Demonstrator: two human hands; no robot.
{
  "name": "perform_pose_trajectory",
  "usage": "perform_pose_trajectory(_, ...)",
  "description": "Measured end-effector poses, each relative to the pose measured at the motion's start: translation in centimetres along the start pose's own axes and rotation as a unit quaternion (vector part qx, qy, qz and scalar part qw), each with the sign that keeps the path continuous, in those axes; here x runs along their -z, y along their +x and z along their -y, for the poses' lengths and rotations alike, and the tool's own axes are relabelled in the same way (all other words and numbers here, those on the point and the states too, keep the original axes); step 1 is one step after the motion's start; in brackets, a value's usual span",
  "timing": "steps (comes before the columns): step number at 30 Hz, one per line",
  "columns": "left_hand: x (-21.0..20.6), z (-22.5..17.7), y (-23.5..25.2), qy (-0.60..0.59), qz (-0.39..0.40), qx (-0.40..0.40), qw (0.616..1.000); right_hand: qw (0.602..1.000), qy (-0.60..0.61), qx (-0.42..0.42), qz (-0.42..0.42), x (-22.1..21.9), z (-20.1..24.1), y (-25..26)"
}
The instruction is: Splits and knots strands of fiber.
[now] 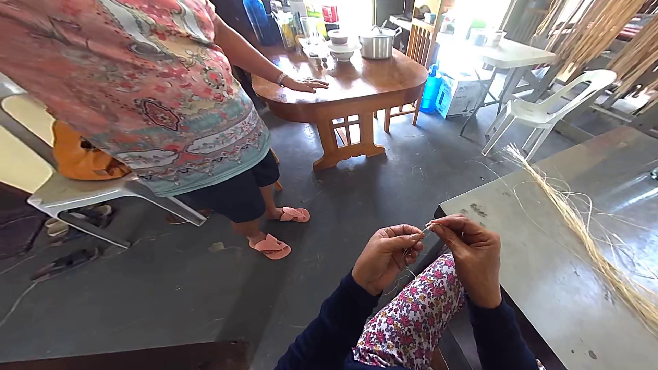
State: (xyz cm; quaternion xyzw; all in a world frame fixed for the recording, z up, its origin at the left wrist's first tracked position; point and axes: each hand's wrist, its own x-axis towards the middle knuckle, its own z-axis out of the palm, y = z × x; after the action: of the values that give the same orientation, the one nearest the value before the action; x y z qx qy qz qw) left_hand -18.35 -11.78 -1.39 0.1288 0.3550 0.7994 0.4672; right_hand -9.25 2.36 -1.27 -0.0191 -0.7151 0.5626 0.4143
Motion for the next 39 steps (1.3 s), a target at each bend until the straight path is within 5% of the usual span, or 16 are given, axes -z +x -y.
perform_pose_trajectory(10,0.2,-0.1,-0.1,0.014,0.017,-0.021,1.0,0.999,0.03,-0.007,-0.01,-0.3,0.4,0.0)
perform_pose_trajectory(21,-0.3,1.6,0.2,0.239,0.046,-0.185,0.952,0.985,0.118,-0.121,-0.025,-1.4,0.0,-0.8)
perform_pose_trajectory(31,1.1,0.4,0.1,0.276,0.08,-0.148,0.946,0.999,-0.039,0.013,-0.006,-0.9,0.2,0.4)
perform_pose_trajectory(35,2.4,-0.9,-0.1,0.401,0.02,-0.187,0.897,0.998,-0.056,-0.018,-0.029,0.0,0.7,1.2)
perform_pose_trajectory(39,2.0,-2.7,-0.6,0.523,-0.13,-0.367,0.758,0.997,-0.066,-0.021,-0.045,0.6,0.4,1.3)
